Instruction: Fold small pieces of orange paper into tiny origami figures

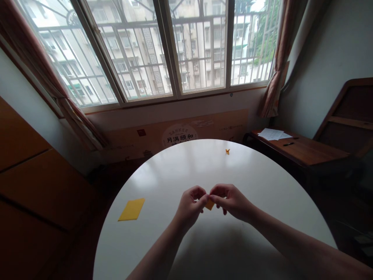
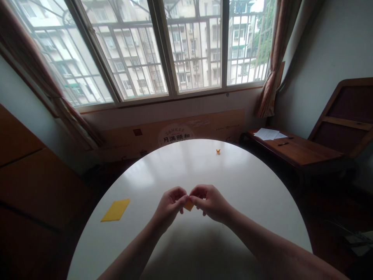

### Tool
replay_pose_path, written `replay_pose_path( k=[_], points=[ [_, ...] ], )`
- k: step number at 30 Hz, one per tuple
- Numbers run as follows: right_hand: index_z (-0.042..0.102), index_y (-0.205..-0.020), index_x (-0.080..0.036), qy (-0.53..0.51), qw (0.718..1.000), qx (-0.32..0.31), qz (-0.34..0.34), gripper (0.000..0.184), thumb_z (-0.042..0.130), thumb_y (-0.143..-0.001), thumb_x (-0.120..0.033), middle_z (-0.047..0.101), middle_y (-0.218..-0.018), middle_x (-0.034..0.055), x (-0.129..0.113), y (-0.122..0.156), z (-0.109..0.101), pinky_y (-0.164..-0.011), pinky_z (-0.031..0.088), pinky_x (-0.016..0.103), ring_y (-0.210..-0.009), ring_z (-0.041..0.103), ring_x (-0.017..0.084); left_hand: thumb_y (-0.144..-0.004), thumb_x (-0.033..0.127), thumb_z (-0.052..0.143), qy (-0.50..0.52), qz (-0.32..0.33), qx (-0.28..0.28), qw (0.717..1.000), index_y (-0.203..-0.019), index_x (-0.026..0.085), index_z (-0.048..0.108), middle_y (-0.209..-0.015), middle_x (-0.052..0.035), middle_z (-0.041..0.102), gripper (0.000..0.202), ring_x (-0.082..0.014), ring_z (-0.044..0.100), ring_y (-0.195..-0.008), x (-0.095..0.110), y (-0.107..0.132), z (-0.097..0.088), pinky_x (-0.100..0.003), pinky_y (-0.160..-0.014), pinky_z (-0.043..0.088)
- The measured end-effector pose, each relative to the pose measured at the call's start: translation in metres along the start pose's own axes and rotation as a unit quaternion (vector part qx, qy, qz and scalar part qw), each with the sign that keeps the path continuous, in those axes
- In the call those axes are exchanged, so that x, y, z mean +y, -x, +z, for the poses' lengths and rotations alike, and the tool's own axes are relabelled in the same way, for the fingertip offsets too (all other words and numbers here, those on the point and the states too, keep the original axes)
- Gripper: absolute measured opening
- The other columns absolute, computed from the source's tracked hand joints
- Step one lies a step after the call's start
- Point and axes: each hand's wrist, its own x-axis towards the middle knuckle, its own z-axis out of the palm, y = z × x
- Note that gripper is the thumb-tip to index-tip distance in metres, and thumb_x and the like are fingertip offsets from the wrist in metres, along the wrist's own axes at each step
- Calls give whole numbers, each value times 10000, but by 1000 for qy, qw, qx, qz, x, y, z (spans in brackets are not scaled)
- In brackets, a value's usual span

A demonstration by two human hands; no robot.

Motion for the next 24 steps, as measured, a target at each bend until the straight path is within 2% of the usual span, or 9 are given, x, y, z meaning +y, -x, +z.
replay_pose_path(
  k=[3, 6, 11, 16, 24],
  points=[
    [677, -826, -153, -11, 1000, 22, -6, 241, 669, -842, -393, 638, -675, 6, 2, 0, 2, -378, 428, 181, -559, 578, 130, -756, 306, 661, -29, 12, 9, 999, -719, 150, 590, -653, -7, 565, 175, -125, 528, -581, 2, 1, 1, -208, -466, 429],
    [676, -829, -150, -14, 1000, 13, -10, 205, 663, -844, -354, 638, -681, 6, 1, 0, 2, -398, 436, 185, -561, 576, 127, -732, 251, 639, -40, 16, 18, 999, -689, 157, 578, -640, -1, 559, 120, -122, 524, -576, 5, 2, 2, -205, -471, 413],
    [696, -848, -153, 3, 1000, -1, -26, 189, 687, -844, -342, 660, -714, 17, -1, 2, 2, -444, 448, 204, -571, 571, 127, -706, 243, 658, -23, -12, -9, 1000, -687, 144, 608, -631, -5, 568, 112, -123, 530, -574, 8, 3, 2, -211, -482, 407],
    [715, -839, -162, 46, 997, 15, -60, 148, 669, -870, -300, 661, -742, 24, -4, 4, 3, -468, 425, 202, -591, 553, 122, -694, 240, 655, 5, -24, -18, 1000, -698, 141, 619, -623, -1, 568, 105, -117, 517, -562, 7, 2, 2, -215, -486, 405],
    [698, -842, -162, 45, 995, 42, -79, 207, 650, -891, -357, 662, -763, 40, -9, 3, -4, -439, 428, 207, -619, 561, 142, -668, 187, 592, 7, -32, -16, 999, -730, 150, 606, -608, 17, 554, 73, -113, 502, -534, 6, 0, -2, -232, -489, 430]
  ],
)
